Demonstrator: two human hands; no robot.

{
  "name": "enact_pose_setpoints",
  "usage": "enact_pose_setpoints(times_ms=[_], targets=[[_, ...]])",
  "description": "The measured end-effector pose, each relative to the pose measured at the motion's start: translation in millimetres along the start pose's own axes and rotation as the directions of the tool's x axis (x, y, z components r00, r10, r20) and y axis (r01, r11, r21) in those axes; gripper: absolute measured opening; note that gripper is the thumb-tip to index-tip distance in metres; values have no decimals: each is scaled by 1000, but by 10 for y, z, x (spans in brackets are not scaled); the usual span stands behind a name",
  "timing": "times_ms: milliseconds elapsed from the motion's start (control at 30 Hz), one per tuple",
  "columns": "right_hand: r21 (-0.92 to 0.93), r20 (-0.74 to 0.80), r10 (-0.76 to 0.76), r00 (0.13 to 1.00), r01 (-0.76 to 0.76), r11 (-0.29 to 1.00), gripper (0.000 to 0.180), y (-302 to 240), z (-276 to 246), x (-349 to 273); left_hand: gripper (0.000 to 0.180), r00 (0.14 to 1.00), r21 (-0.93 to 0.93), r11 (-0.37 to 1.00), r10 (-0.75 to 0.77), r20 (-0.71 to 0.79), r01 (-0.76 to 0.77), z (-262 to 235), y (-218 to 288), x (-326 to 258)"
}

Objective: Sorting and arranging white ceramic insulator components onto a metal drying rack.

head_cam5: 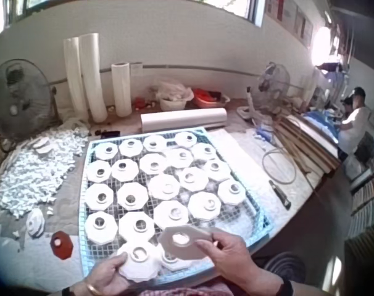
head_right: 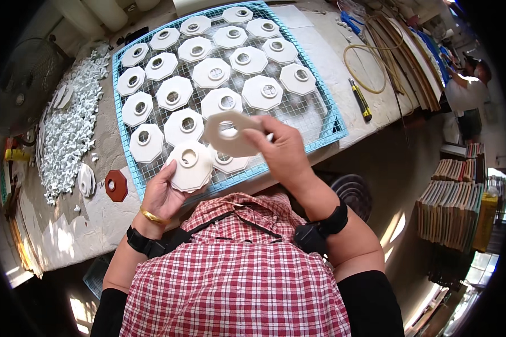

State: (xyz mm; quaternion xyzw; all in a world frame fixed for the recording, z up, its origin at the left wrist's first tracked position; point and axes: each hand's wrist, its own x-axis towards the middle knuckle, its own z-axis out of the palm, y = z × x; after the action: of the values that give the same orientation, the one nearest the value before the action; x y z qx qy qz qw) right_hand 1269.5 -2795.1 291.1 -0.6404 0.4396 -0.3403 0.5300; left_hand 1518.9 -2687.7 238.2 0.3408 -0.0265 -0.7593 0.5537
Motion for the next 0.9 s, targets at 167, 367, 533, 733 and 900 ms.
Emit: enact_pose_setpoints(times_ms=[167,367,533,733,900], targets=[[-38,-258,191,947,-208,977,36,772,-526,38,50,1000,9,1000,-19,9,18,-8,-19,31],[-32,-236,221,946,-235,971,34,1052,-583,73,56,997,-35,999,-29,78,32,9,-58,-5],[7,-247,277,929,-284,959,27,873,-570,75,56,995,-49,998,-38,92,43,15,-71,-14],[-459,-238,-318,918,182,869,11,436,-585,-20,57,994,-37,999,-34,102,38,4,-53,-35],[-812,117,-459,881,351,466,20,627,-367,-178,58,992,-27,999,-35,123,39,-17,-80,-17]])
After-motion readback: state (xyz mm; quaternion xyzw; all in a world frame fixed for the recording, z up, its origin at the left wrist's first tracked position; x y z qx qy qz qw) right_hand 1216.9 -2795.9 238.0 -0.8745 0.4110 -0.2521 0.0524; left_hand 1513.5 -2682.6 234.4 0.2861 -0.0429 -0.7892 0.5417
